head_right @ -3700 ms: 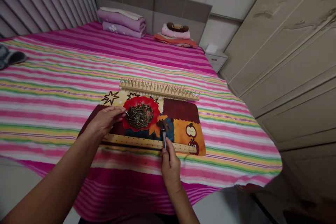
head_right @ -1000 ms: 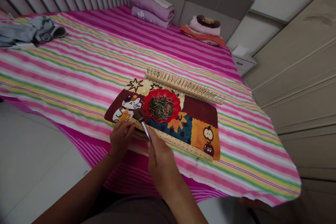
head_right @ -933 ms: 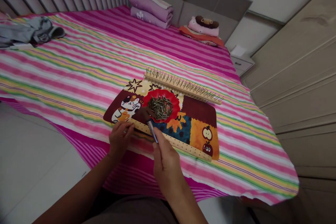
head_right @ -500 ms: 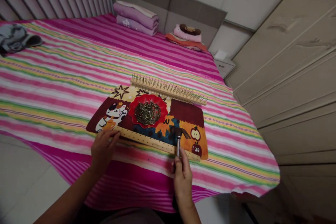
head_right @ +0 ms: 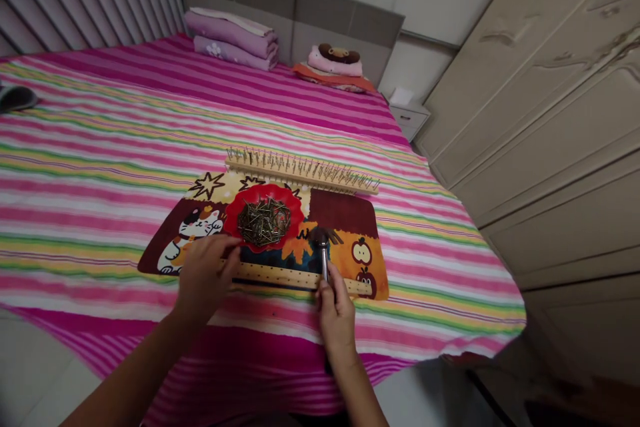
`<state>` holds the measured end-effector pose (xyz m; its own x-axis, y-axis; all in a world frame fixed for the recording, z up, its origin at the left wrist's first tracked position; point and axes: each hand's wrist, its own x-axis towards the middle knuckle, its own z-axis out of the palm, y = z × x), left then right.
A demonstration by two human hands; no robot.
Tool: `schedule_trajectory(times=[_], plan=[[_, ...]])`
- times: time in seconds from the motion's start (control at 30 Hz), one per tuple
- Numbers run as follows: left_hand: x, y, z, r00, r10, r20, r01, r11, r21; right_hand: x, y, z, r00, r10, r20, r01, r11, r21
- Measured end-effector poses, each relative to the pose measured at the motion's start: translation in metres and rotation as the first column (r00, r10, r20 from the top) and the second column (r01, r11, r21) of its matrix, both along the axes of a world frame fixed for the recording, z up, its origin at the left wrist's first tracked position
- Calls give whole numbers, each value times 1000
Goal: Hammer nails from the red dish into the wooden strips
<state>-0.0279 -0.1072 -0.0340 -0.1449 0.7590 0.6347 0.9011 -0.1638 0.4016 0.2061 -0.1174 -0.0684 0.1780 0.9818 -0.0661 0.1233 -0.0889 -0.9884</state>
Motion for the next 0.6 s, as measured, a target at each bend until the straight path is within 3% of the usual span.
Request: schedule_trajectory(times=[0.1, 0.3, 0.37, 0.6], plan=[[13, 29, 7, 996, 2, -91, -22, 976, -218, -2, 3, 3, 997, -17, -78, 17, 1000, 3], [23, 64, 10, 967, -34, -253, -114, 829, -547, -5, 11, 6, 991, 3, -134, -10, 998, -54], [24, 70, 8, 964, -30, -266, -129, 817, -562, -6, 13, 6, 988, 2, -156, -15, 997, -82], [26, 85, -3, 931, 96, -352, -262, 848, -461, -6, 15, 8, 979, -1, -203, -16, 997, -80]])
